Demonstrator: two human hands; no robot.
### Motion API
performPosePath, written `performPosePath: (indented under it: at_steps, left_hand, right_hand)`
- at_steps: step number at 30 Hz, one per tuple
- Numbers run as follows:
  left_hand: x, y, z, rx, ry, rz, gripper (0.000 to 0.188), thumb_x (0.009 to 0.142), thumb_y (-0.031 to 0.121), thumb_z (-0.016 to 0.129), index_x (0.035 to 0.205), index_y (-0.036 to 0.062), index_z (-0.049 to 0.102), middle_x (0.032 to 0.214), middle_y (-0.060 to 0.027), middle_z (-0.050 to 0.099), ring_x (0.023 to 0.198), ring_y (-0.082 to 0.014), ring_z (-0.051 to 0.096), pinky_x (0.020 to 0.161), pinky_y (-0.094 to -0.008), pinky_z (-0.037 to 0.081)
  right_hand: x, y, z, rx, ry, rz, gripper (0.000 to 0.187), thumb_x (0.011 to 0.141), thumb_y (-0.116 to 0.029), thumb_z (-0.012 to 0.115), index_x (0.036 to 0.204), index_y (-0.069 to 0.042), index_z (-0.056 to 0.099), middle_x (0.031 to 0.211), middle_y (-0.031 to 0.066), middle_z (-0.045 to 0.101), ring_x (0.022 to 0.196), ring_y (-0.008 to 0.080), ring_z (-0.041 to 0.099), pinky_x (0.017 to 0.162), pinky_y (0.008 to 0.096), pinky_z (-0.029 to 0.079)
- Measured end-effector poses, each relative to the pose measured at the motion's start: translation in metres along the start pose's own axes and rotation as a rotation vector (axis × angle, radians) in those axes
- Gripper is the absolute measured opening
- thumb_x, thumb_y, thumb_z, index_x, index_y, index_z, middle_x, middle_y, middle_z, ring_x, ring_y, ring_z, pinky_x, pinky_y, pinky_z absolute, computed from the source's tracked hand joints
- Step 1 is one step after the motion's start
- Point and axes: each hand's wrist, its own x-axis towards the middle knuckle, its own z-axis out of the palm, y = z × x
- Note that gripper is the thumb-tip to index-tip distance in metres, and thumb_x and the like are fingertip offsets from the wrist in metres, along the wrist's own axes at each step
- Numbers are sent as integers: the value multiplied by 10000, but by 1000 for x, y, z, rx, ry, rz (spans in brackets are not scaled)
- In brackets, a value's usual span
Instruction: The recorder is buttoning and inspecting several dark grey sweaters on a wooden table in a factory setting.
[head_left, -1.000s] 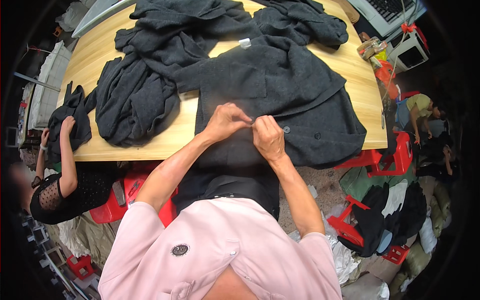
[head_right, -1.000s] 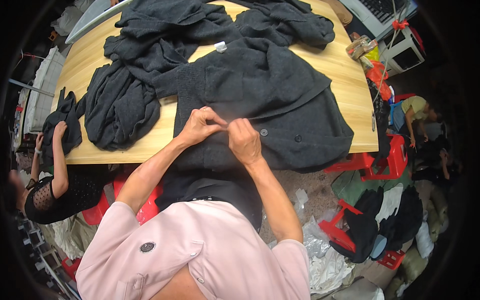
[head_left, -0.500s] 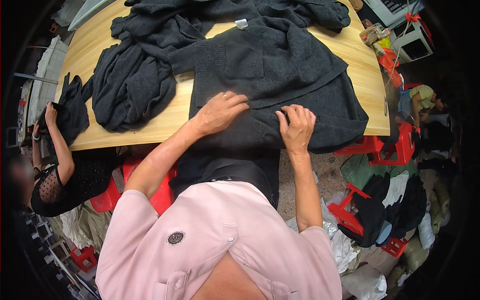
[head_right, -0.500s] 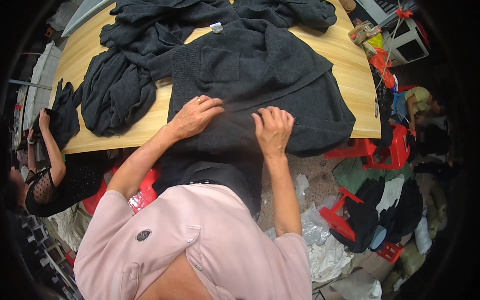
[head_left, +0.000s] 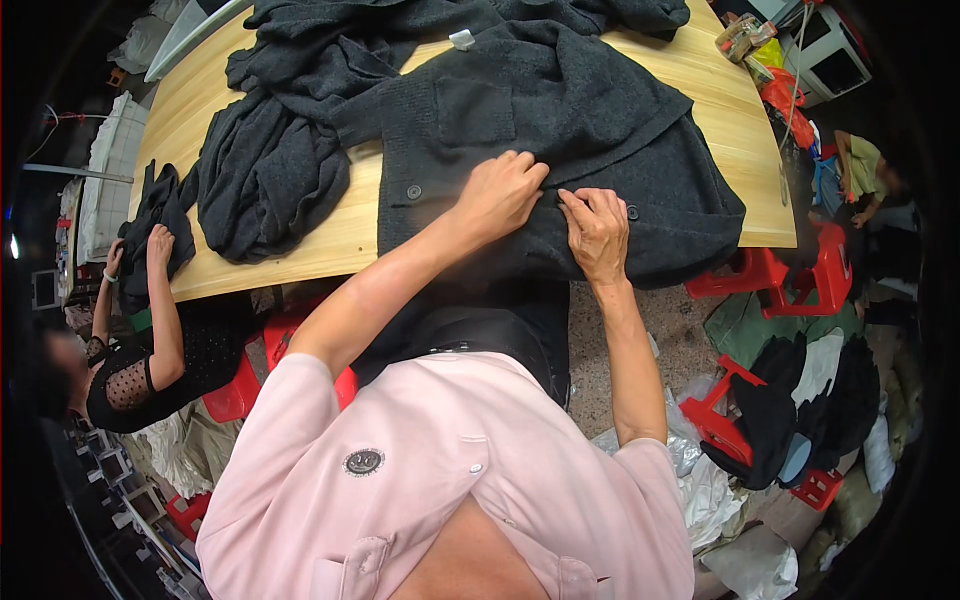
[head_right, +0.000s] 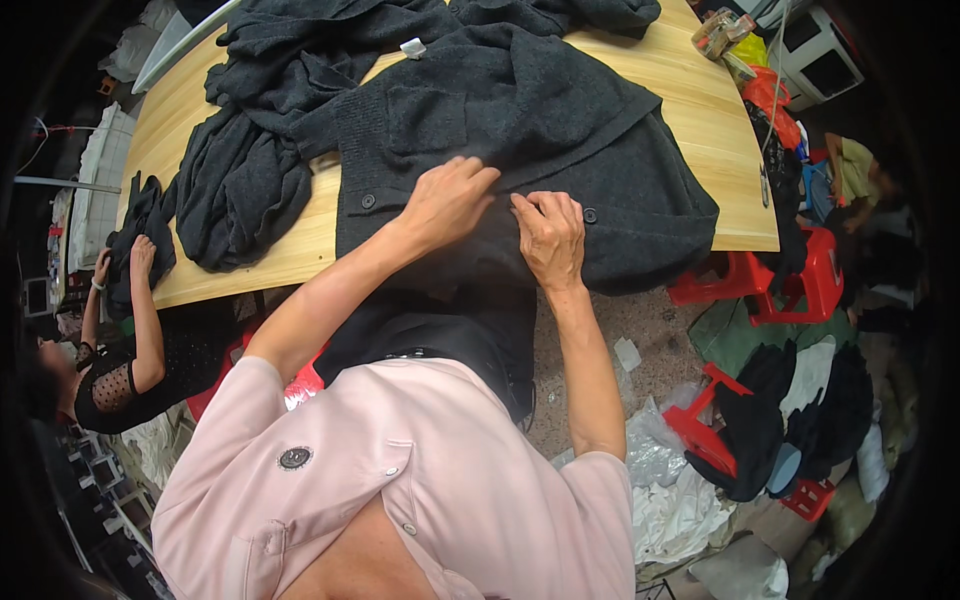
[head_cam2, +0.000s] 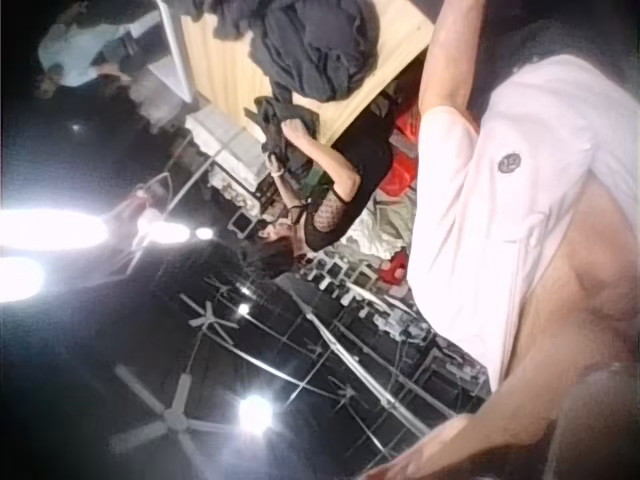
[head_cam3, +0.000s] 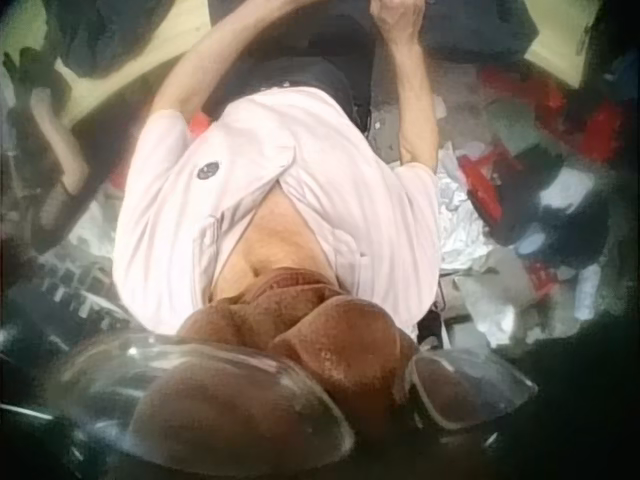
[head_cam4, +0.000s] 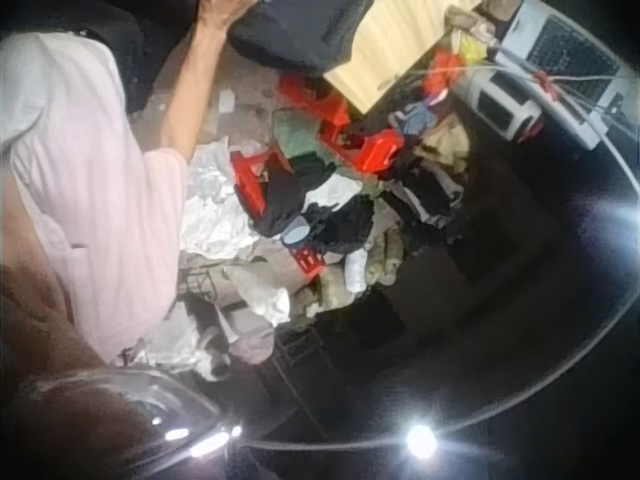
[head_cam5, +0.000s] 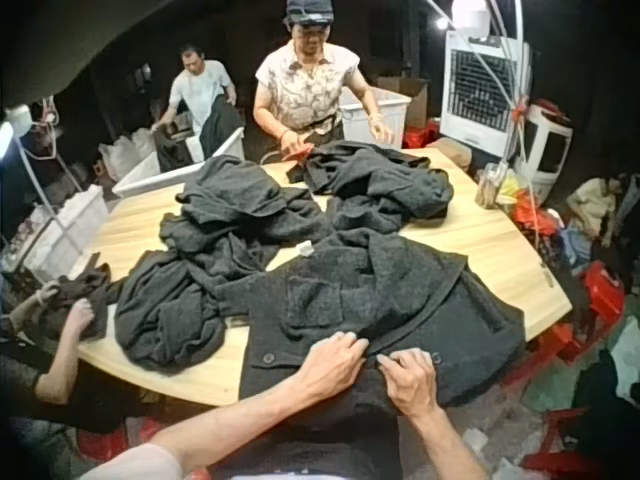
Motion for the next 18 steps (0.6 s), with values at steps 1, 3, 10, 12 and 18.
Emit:
performPosePath:
  at_steps: [1, 3, 10, 12, 18]
  left_hand:
    - [8, -1, 12, 2, 11, -9, 121, 916, 138, 768, 988, 54, 719, 969, -105, 675, 953, -306, 716, 795, -432, 604]
    - [18, -8, 24, 9, 31, -36, 133, 932, 91, 726, 1054, 40, 742, 959, -108, 692, 939, -316, 730, 779, -450, 621]
    - [18, 0, 39, -260, 100, -86, 134, 915, 143, 813, 1010, 50, 813, 974, -76, 720, 975, -298, 712, 845, -447, 574]
    - [12, 0, 42, -410, 76, -140, 147, 937, 162, 807, 1040, 59, 801, 1002, -70, 749, 1006, -290, 700, 913, -438, 502]
    - [6, -13, 38, -457, -18, -109, 174, 998, 191, 765, 1102, 52, 785, 971, -89, 751, 957, -265, 691, 980, -411, 450]
  right_hand:
    - [1, 1, 0, 3, 22, -4, 222, 874, -67, 831, 1096, -74, 826, 978, 43, 706, 949, 267, 676, 868, 420, 520]
    - [1, 1, -1, 29, 40, 6, 213, 873, -61, 827, 1086, -72, 813, 965, 48, 709, 926, 268, 677, 850, 416, 521]
    - [4, 10, -4, 80, 41, -67, 131, 891, -38, 801, 1018, -48, 767, 943, 72, 741, 892, 283, 706, 804, 410, 551]
    - [3, 12, -3, 65, 62, -100, 125, 895, -33, 794, 1017, -40, 765, 934, 78, 747, 879, 279, 715, 783, 403, 559]
    - [5, 14, -5, -6, 115, -225, 98, 917, -22, 771, 1014, -22, 761, 916, 93, 753, 858, 261, 740, 747, 368, 583]
